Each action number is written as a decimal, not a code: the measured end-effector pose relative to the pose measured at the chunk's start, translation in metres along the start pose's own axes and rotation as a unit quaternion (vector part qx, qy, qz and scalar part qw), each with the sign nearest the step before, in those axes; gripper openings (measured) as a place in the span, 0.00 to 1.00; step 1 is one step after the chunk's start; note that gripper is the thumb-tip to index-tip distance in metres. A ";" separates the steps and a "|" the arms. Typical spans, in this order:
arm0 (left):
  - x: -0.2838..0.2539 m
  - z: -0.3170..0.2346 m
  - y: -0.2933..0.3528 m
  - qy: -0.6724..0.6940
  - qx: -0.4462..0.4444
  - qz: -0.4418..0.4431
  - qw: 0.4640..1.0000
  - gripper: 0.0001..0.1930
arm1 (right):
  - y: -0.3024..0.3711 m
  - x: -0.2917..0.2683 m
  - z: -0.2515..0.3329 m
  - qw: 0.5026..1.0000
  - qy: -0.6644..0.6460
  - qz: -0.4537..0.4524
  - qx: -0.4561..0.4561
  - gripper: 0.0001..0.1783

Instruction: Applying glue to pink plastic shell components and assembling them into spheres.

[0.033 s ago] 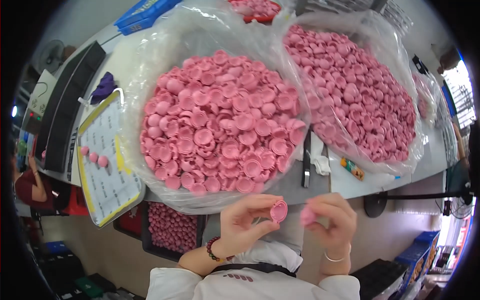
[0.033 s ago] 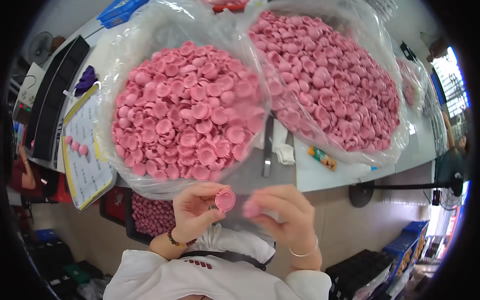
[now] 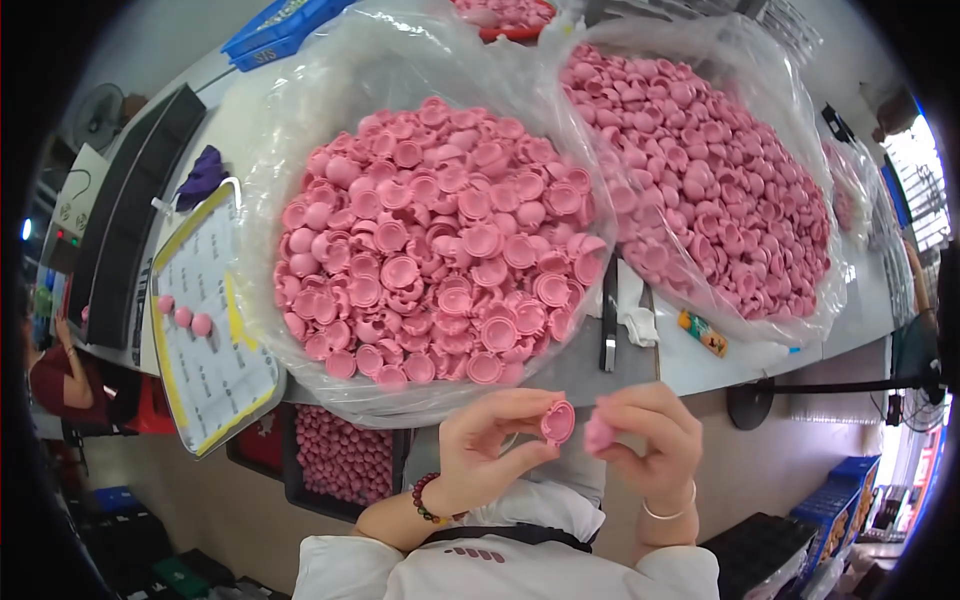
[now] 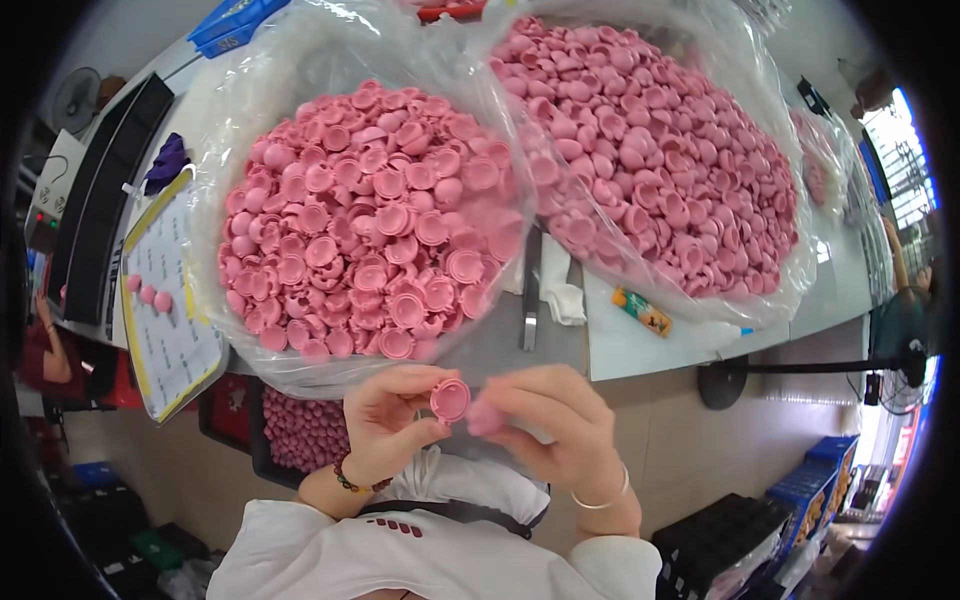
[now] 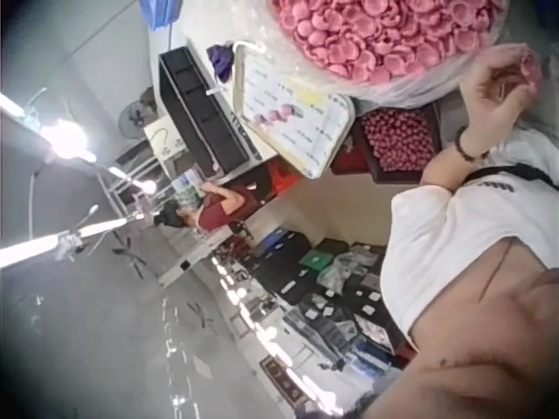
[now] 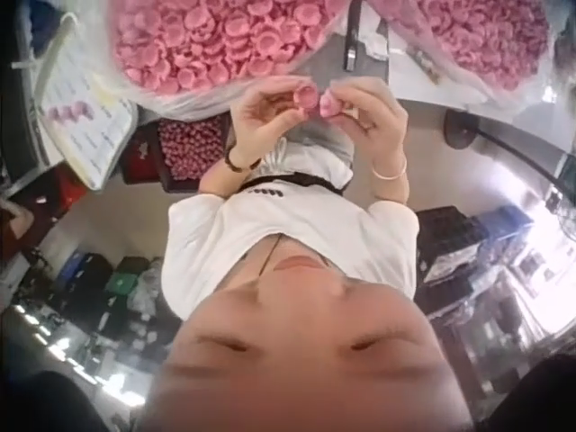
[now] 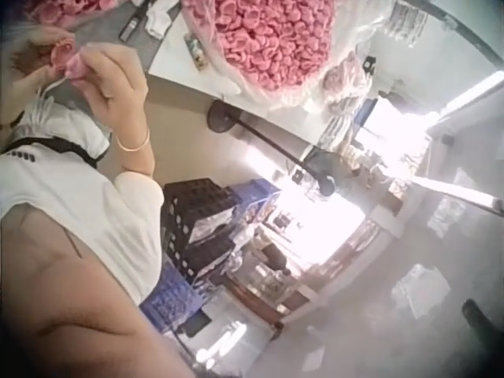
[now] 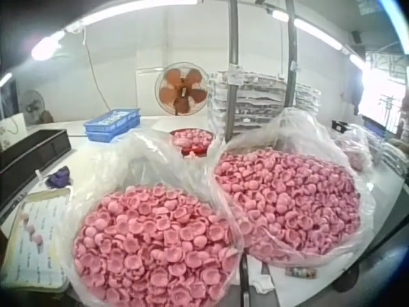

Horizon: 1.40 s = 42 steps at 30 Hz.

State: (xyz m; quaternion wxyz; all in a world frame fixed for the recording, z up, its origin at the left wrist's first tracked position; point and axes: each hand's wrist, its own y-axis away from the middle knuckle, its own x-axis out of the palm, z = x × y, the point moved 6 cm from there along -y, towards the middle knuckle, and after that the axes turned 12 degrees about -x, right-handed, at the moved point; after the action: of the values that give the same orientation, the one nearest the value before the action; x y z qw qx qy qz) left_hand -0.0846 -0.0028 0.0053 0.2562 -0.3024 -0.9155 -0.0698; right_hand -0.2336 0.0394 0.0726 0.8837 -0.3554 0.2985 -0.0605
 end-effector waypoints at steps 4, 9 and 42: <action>0.005 0.004 -0.008 -0.062 0.018 0.007 0.998 0.21 | 0.000 0.011 -0.004 0.999 -0.044 0.015 -0.022 0.18; 0.008 0.004 -0.010 -0.113 0.027 0.007 0.993 0.20 | 0.009 0.010 -0.014 0.999 -0.031 0.021 -0.021 0.18; 0.012 0.022 -0.029 0.267 -0.147 0.088 0.948 0.27 | 0.110 -0.116 -0.089 0.856 0.319 -0.344 0.216 0.15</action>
State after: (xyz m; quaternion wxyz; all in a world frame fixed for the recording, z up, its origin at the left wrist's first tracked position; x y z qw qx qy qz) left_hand -0.1192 -0.0133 -0.0065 0.4491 -0.3866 -0.7628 -0.2588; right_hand -0.3900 0.1052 0.0052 0.7172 -0.1965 0.4022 -0.5341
